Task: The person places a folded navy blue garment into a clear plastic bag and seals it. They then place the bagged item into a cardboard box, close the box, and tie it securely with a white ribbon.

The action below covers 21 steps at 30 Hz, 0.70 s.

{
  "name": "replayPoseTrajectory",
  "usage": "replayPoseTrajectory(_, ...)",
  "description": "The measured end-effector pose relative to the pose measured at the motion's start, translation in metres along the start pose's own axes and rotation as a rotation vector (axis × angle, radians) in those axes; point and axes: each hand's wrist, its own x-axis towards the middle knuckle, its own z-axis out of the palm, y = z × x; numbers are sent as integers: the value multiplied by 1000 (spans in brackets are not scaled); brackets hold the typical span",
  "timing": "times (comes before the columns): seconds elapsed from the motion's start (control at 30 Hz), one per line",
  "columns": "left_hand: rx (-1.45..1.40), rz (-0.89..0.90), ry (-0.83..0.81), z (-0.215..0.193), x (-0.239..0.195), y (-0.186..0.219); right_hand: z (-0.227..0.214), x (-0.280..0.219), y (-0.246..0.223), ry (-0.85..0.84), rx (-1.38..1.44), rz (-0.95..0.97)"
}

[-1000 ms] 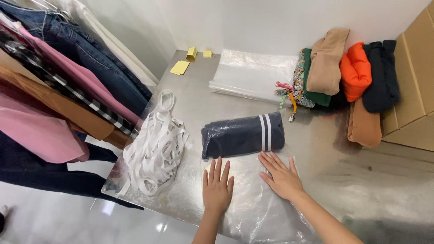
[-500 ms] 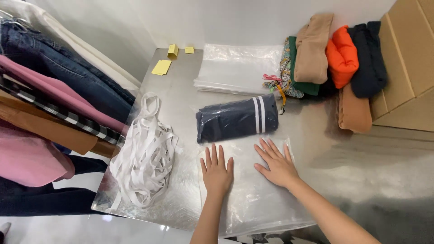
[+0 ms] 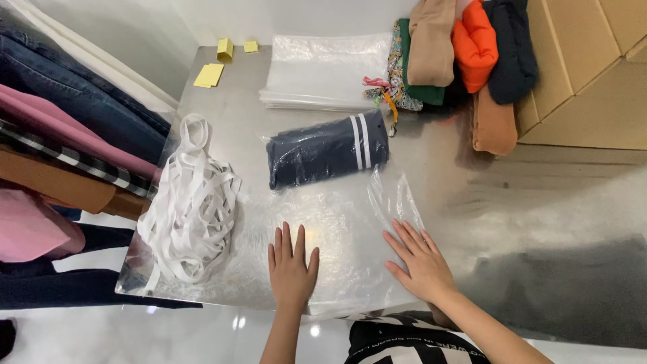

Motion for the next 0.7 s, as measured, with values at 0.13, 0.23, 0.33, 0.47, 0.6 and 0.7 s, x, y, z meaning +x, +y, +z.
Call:
replayPoseTrajectory(0.13, 18, 51, 103, -3, -21, -16, 2, -25, 3, 77, 16, -18)
replayPoseTrajectory(0.23, -17, -23, 199, -9, -43, -21, -1, -43, 2, 91, -5, -7)
replayPoseTrajectory(0.33, 48, -203, 388, -5, -81, -34, 9, -54, 3, 217, 70, 20)
replayPoseTrajectory(0.47, -307, -727, 143, -40, -111, -32, 31, -50, -22, 246, 101, 50)
replayPoseTrajectory(0.6, -845, -1036, -218, -70, -119, -24, 42, -34, -79, 118, 242, -263)
replayPoseTrajectory(0.7, -1025, -1086, -282, -77, -120, -25, 45, -11, -135, 72, 312, -488)
